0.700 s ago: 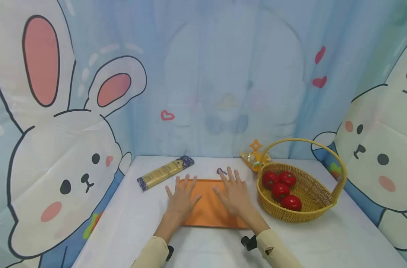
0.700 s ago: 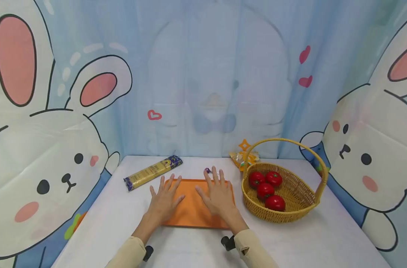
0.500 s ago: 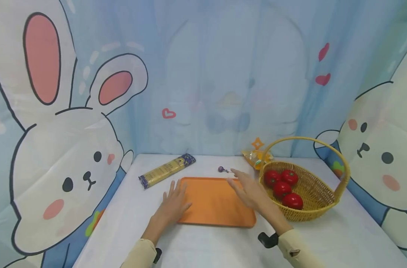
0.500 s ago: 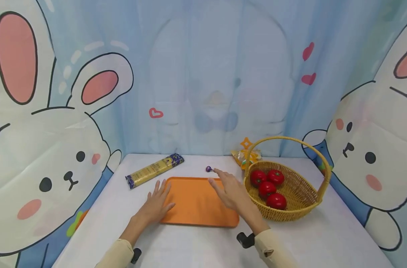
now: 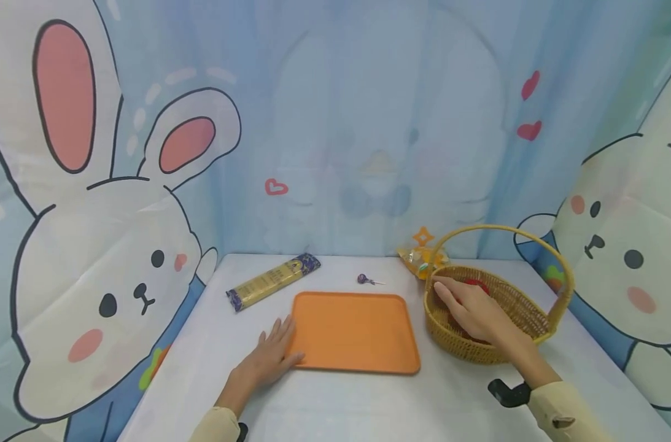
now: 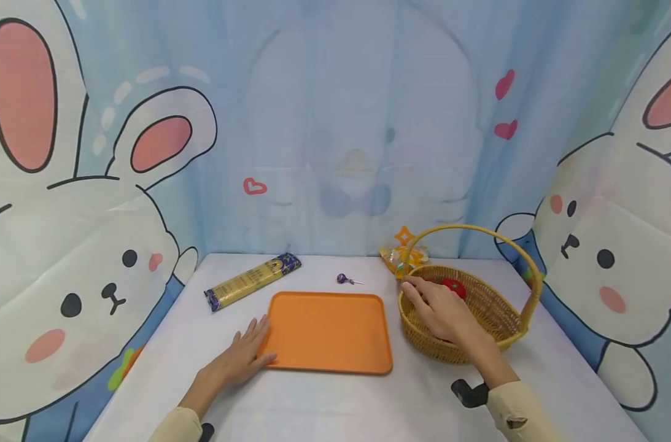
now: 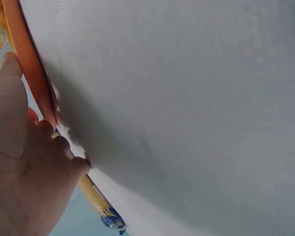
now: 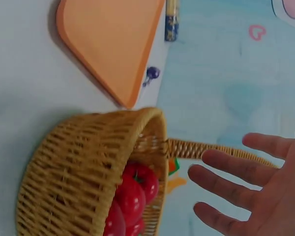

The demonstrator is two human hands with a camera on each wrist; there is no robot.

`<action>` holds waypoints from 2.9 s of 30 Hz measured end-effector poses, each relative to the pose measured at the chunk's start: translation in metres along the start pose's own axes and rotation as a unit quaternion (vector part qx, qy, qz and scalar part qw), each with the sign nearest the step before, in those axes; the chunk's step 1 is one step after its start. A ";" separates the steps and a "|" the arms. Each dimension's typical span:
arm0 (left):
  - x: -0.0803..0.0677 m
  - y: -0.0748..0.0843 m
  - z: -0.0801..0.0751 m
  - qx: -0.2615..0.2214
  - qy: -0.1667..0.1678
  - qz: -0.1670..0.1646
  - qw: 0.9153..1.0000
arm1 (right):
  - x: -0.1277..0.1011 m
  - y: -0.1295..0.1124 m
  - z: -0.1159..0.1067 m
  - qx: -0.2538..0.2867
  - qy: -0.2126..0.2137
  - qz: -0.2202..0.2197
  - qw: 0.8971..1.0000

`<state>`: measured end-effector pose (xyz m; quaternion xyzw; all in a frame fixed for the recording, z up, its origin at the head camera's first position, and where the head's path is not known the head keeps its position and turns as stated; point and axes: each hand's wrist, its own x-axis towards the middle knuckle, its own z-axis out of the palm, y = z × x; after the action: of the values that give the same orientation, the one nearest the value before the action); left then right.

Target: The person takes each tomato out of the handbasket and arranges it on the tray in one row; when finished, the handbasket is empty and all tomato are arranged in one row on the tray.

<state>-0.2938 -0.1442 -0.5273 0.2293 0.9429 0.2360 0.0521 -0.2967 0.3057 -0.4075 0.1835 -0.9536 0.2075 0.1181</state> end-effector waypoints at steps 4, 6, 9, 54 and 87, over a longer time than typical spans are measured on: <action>-0.001 -0.003 0.003 0.012 0.001 -0.007 1.000 | 0.004 0.018 -0.004 0.010 -0.026 0.023 0.999; -0.001 -0.005 0.004 0.015 -0.001 -0.008 1.000 | 0.007 0.030 -0.006 0.020 -0.046 0.044 0.998; -0.002 -0.006 0.005 0.015 -0.003 -0.011 1.000 | 0.010 0.050 -0.007 0.041 -0.083 0.082 0.992; 0.001 -0.001 -0.003 0.025 -0.006 -0.008 1.000 | 0.073 0.101 0.034 0.007 -0.108 0.114 0.988; 0.006 -0.008 0.003 -0.006 -0.019 -0.012 1.000 | 0.044 0.033 0.013 0.046 0.038 0.065 0.996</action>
<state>-0.3018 -0.1472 -0.5335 0.2221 0.9429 0.2371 0.0738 -0.3519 0.3148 -0.4173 0.1180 -0.9478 0.2653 0.1315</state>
